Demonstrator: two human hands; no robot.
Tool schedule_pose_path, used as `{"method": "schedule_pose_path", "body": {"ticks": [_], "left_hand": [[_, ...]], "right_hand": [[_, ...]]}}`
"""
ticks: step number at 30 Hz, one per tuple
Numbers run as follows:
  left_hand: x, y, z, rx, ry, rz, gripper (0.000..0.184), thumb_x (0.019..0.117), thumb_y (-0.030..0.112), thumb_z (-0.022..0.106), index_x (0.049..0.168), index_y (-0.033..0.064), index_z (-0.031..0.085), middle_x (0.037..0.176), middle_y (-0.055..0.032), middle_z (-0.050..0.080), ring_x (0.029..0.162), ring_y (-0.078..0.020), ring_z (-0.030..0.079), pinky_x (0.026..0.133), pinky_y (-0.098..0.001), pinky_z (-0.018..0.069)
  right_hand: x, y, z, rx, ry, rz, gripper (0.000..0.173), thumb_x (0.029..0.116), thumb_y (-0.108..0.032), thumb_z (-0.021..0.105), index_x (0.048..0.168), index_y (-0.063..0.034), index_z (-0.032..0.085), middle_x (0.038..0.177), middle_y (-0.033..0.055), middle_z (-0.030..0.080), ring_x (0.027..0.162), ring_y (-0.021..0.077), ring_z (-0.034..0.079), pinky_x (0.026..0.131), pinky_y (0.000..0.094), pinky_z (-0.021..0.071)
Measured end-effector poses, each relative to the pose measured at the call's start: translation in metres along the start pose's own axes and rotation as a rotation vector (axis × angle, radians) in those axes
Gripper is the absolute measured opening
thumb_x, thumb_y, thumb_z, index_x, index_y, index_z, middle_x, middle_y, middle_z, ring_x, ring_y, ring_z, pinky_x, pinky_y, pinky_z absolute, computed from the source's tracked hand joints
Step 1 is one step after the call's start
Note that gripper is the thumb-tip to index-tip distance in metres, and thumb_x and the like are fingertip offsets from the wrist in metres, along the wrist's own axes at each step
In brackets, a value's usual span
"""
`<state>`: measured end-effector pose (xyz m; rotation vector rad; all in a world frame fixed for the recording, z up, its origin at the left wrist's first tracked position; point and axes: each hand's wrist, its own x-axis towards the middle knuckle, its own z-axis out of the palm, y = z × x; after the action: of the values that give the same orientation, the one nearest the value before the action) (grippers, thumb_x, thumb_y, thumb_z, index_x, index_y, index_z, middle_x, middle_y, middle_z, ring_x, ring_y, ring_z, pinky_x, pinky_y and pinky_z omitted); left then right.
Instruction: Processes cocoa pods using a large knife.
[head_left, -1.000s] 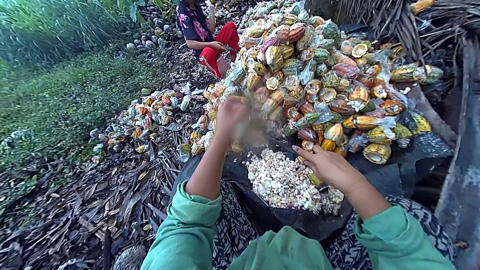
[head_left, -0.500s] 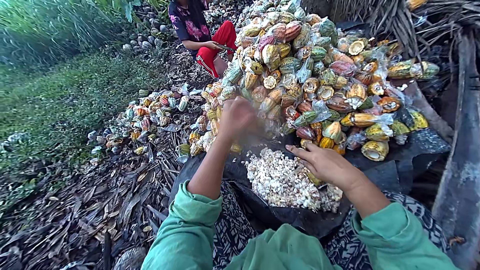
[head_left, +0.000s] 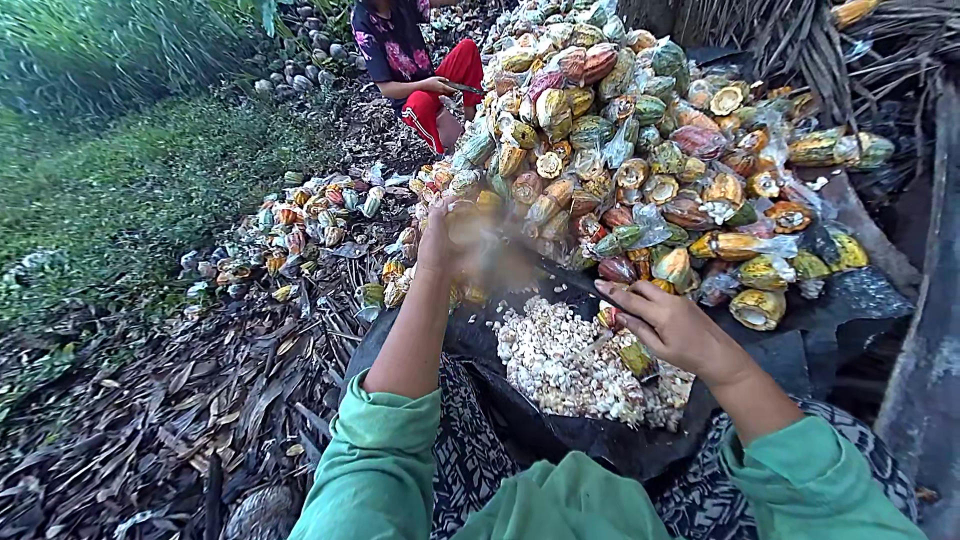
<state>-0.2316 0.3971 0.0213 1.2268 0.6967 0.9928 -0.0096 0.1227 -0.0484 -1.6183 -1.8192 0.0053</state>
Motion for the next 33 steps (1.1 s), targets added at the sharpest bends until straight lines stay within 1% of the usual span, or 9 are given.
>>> {"method": "schedule_pose_path", "body": {"ticks": [5,9,11,17,20,23,25,29,33], "left_hand": [[-0.003,0.000,-0.002,0.319,-0.260,0.105,0.050,0.0956,0.041,0.054,0.137,0.0129,0.048,0.109,0.0002,0.068,0.096,-0.0104,0.068,0.080,-0.0325,0.0598],[0.005,-0.009,-0.002,0.261,-0.227,0.089,0.052,0.1015,0.044,0.045,0.142,0.0123,0.047,0.118,-0.0056,0.065,0.103,-0.0159,0.066,0.086,-0.0386,0.0584],[0.006,-0.012,-0.001,0.165,-0.153,0.055,0.053,0.1047,0.050,0.036,0.144,0.0162,0.046,0.120,-0.0044,0.064,0.105,-0.0169,0.065,0.088,-0.0403,0.0567],[0.005,-0.030,-0.016,-0.080,-0.105,-0.063,0.045,0.1084,0.047,0.024,0.137,0.0209,0.047,0.112,-0.0028,0.067,0.099,-0.0179,0.068,0.083,-0.0408,0.0590],[0.001,-0.044,-0.028,-0.138,-0.171,-0.035,0.046,0.1074,0.047,0.026,0.137,0.0209,0.050,0.113,-0.0034,0.069,0.100,-0.0187,0.069,0.083,-0.0396,0.0599],[-0.002,-0.052,-0.028,-0.156,-0.181,-0.025,0.045,0.1076,0.048,0.029,0.139,0.0226,0.049,0.114,-0.0020,0.070,0.102,-0.0175,0.069,0.084,-0.0384,0.0600],[-0.002,-0.056,-0.032,-0.157,-0.128,-0.041,0.050,0.1083,0.052,0.022,0.140,0.0236,0.049,0.118,-0.0031,0.068,0.105,-0.0197,0.068,0.086,-0.0417,0.0590],[-0.003,-0.075,-0.043,-0.254,0.217,-0.152,0.059,0.1046,0.062,0.021,0.131,0.0178,0.050,0.117,-0.0102,0.066,0.100,-0.0264,0.067,0.083,-0.0506,0.0580],[-0.017,-0.126,-0.029,-0.321,0.680,-0.234,0.071,0.1022,0.070,0.021,0.153,0.0218,0.034,0.143,-0.0132,0.051,0.121,-0.0295,0.059,0.094,-0.0511,0.0538]], "right_hand": [[0.002,0.000,0.004,-0.016,-0.037,0.000,0.043,0.1038,-0.024,0.049,0.145,-0.0266,0.060,0.106,0.0188,0.067,0.081,0.0326,0.069,0.066,0.0500,0.0579],[0.010,-0.014,-0.020,-0.206,-0.672,0.379,0.050,0.1047,-0.015,0.052,0.153,-0.0297,0.050,0.123,0.0298,0.062,0.103,0.0474,0.066,0.087,0.0625,0.0517],[0.011,-0.015,-0.021,-0.221,-0.736,0.456,0.051,0.1048,-0.014,0.051,0.154,-0.0280,0.048,0.129,0.0302,0.060,0.108,0.0483,0.065,0.090,0.0628,0.0512],[-0.025,0.009,-0.029,-0.105,-0.257,0.409,0.048,0.1047,-0.015,0.054,0.152,-0.0192,0.051,0.113,0.0257,0.067,0.094,0.0451,0.069,0.081,0.0651,0.0539],[-0.049,0.019,-0.037,-0.055,-0.051,0.435,0.049,0.1049,-0.020,0.047,0.154,-0.0141,0.048,0.117,0.0249,0.068,0.096,0.0442,0.069,0.083,0.0671,0.0532],[-0.062,0.019,-0.047,0.084,0.133,0.541,0.055,0.1054,-0.028,0.040,0.158,-0.0127,0.038,0.097,0.0176,0.070,0.069,0.0292,0.067,0.065,0.0522,0.0569],[-0.062,0.009,-0.056,0.251,0.245,0.666,0.060,0.1067,-0.027,0.039,0.163,-0.0153,0.024,0.097,0.0116,0.069,0.065,0.0191,0.066,0.060,0.0404,0.0586],[-0.072,-0.002,-0.072,0.611,0.643,0.639,0.066,0.1063,-0.013,0.044,0.164,-0.0114,0.011,0.096,0.0046,0.062,0.065,0.0131,0.063,0.056,0.0286,0.0578],[-0.072,-0.016,-0.084,0.963,0.915,0.532,0.057,0.1082,-0.009,0.038,0.159,-0.0126,0.012,0.089,0.0017,0.057,0.058,0.0124,0.058,0.050,0.0256,0.0546]]}}
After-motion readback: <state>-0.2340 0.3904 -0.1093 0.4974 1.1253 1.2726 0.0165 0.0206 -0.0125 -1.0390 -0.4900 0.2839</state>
